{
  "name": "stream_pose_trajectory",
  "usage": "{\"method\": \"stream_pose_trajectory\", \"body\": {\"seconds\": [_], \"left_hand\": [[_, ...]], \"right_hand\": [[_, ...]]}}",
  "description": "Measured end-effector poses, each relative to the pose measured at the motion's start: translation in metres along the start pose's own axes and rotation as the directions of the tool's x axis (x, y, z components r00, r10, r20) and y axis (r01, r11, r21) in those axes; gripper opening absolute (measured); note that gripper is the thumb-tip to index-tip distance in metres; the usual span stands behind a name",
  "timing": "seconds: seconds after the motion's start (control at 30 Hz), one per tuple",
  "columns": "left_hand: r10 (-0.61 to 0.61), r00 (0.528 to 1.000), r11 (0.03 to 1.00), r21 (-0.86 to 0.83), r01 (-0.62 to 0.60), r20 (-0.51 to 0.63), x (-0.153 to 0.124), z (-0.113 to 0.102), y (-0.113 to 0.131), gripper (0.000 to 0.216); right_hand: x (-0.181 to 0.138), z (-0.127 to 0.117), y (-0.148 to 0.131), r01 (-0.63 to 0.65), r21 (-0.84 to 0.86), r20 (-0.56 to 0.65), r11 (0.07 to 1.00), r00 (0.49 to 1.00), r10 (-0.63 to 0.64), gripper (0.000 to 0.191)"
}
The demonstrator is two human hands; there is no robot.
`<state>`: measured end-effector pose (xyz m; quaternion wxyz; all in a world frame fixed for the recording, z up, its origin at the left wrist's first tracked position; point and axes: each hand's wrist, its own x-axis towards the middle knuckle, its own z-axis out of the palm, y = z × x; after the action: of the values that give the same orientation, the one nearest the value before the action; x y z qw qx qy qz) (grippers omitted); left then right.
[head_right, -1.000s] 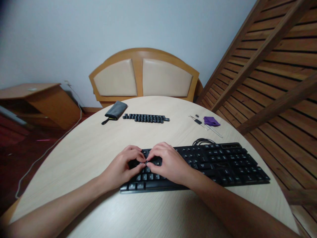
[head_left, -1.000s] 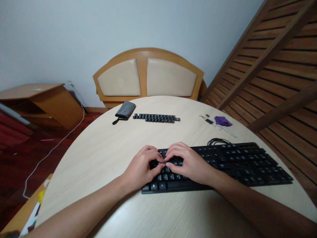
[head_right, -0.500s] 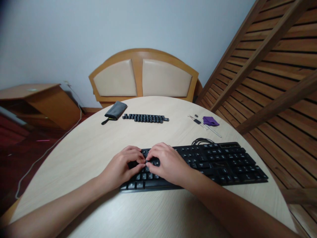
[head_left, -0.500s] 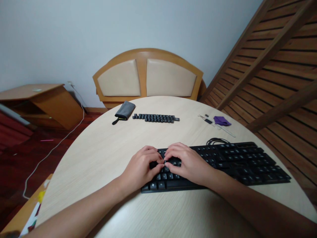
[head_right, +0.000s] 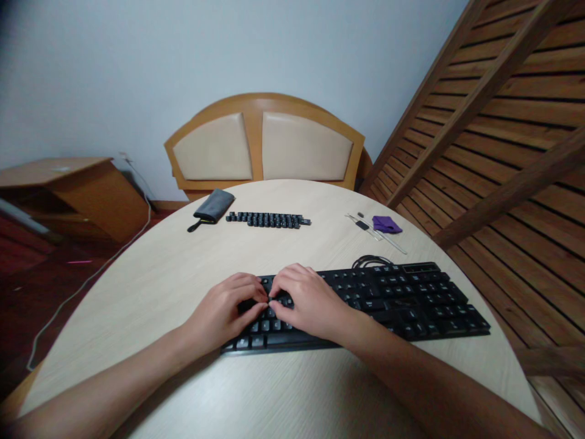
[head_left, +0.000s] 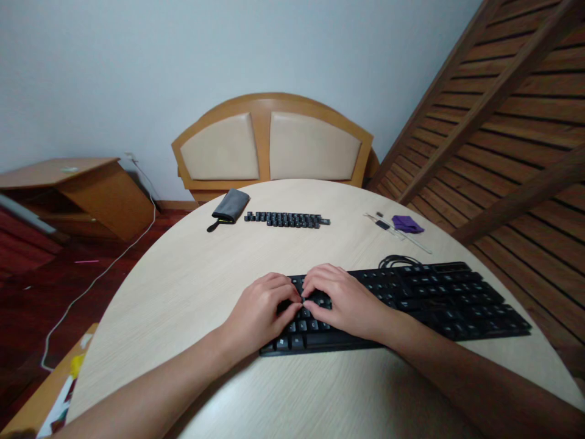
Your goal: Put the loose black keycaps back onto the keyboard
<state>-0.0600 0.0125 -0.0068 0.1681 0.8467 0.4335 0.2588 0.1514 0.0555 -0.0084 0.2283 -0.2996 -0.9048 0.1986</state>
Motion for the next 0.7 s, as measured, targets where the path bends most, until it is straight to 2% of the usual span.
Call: {"method": "stream_pose_trajectory", "body": {"seconds": [0.07, 0.13, 0.27, 0.33, 0.4, 0.5, 0.63, 0.7], "left_hand": [[0.013, 1.000, 1.000, -0.014, -0.013, 0.004, 0.000, -0.001, -0.002, 0.007], [0.016, 1.000, 1.000, -0.015, -0.016, 0.022, 0.000, -0.004, -0.004, 0.005], [-0.011, 0.998, 1.000, 0.009, 0.010, 0.061, 0.001, -0.011, -0.008, 0.005], [-0.033, 0.997, 0.999, 0.021, 0.032, 0.076, 0.001, -0.015, -0.010, 0.006], [-0.050, 0.996, 0.999, 0.026, 0.048, 0.079, 0.000, -0.020, -0.013, 0.005], [-0.073, 0.996, 0.997, -0.005, 0.074, 0.053, 0.001, -0.025, -0.021, 0.007], [-0.197, 0.975, 0.980, -0.062, 0.191, -0.099, 0.014, -0.027, -0.044, 0.018], [-0.258, 0.953, 0.963, 0.032, 0.266, -0.160, 0.026, -0.028, -0.061, 0.019]], "right_hand": [[-0.001, -0.006, 0.000, -0.005, 0.003, 0.039, 1.000, 0.999, 0.005, 0.008], [-0.003, -0.015, 0.001, -0.011, 0.000, 0.095, 1.000, 0.995, 0.011, 0.020], [-0.011, -0.030, 0.007, 0.031, -0.060, 0.189, 0.998, 0.982, -0.019, 0.084], [-0.014, -0.032, 0.010, 0.024, -0.088, 0.239, 0.996, 0.971, -0.002, 0.103], [-0.015, -0.029, 0.010, 0.008, -0.104, 0.279, 0.995, 0.960, 0.021, 0.106], [-0.012, -0.023, 0.009, -0.008, -0.116, 0.274, 0.993, 0.961, 0.040, 0.105], [-0.009, -0.017, 0.007, -0.007, -0.121, 0.249, 0.993, 0.968, 0.037, 0.103], [-0.009, -0.016, 0.007, 0.005, -0.119, 0.244, 0.993, 0.969, 0.025, 0.102]]}}
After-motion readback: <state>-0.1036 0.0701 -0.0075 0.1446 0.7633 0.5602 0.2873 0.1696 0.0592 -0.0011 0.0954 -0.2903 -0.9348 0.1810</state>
